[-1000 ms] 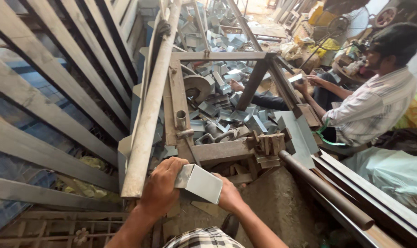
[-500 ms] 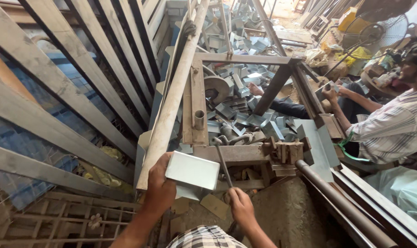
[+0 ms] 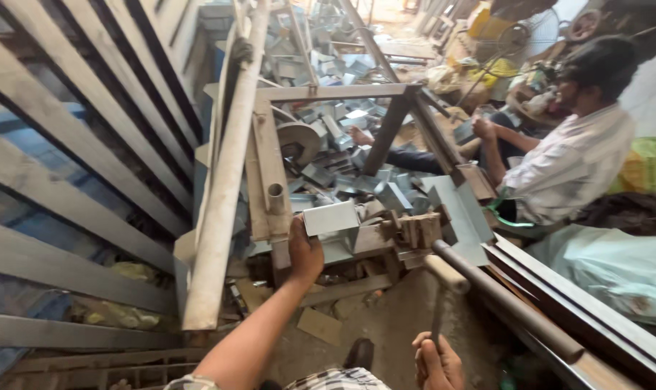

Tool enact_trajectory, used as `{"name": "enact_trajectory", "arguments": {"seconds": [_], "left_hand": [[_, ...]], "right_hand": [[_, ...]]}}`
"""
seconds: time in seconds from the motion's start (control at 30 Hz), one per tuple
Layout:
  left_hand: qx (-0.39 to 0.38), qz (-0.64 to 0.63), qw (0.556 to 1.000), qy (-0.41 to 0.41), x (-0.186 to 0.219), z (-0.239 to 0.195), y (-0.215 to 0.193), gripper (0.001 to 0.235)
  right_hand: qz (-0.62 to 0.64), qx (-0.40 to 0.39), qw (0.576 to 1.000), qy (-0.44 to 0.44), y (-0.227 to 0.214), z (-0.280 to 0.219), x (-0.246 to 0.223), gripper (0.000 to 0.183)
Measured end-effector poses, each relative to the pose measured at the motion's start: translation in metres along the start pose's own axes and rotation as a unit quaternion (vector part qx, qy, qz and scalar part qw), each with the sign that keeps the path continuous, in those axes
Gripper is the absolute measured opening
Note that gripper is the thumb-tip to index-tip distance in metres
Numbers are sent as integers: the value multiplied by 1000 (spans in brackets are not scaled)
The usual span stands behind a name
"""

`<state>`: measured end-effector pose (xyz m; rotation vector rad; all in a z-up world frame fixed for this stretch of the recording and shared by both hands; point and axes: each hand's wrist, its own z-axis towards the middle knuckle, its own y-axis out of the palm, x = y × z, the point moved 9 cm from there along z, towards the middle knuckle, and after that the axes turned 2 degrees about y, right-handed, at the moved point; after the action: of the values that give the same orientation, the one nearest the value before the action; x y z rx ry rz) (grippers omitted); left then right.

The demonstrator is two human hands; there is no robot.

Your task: The person places metal sheets into a manual bending machine, pulls the lever to form the sides, and taps the corners with a hammer.

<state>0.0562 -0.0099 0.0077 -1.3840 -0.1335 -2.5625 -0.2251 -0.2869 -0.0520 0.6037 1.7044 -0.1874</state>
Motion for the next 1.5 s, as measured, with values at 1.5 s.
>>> {"name": "enact_trajectory", "arguments": {"seconds": [1.5], "left_hand": [[-138,72,986,-58,-7,-3,27,36]], "right_hand": [[-346,-165,921,77,176,28,-108,31]]}}
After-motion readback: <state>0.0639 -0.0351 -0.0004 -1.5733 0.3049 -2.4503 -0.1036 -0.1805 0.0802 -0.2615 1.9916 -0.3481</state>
